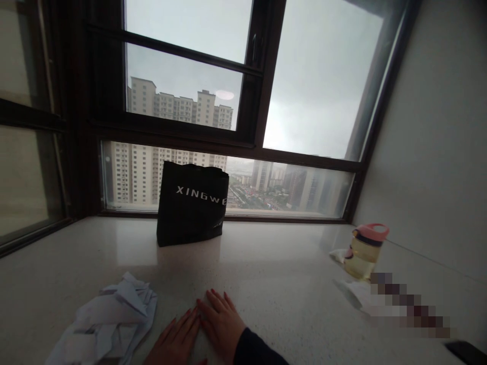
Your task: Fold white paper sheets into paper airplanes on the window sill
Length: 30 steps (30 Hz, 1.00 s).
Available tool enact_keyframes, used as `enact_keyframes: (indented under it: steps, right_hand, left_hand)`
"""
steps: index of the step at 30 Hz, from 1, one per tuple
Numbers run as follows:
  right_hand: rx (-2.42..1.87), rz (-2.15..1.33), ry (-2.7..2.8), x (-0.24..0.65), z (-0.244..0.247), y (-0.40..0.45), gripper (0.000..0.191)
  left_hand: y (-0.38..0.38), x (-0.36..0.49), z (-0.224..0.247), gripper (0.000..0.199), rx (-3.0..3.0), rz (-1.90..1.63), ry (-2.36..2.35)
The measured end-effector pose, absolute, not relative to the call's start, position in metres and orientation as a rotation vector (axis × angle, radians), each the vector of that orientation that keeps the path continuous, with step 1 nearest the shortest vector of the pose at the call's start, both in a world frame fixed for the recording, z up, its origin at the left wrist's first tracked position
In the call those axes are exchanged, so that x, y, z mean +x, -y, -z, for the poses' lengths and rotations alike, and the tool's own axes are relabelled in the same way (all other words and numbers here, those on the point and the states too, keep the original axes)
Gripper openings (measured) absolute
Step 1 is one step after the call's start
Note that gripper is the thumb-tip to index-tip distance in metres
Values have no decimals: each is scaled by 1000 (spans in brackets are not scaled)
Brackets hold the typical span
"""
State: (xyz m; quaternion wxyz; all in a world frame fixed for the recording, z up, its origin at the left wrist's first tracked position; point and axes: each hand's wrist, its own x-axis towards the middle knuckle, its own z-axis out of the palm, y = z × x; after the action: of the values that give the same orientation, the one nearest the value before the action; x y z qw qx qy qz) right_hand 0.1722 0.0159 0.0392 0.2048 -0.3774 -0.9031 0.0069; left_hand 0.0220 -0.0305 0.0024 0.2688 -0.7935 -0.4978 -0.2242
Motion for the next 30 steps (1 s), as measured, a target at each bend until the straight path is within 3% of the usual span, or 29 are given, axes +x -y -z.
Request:
enact_keyframes:
  steps: [4, 9, 13, 20, 30]
  right_hand:
    - [-1058, -76, 2534, 173, -42, -15, 35]
    - [-1069, -147, 2553, 174, -44, -15, 36]
    - [-1071, -173, 2541, 174, -45, -14, 36]
    - [-1085, -206, 2543, 173, -49, -12, 37]
    - [-1066, -207, 2535, 173, -49, -12, 38]
  left_hand:
    - [32, 10, -38, 31, -2228, 621, 1479]
    - [30, -24, -83, 49, -1877, 351, 2117]
    - [32, -39, -83, 63, -1774, 120, 2495]
    - [32, -35, -73, 53, -1878, 120, 2437]
    - [32, -28, -58, 62, -2036, 280, 2222]
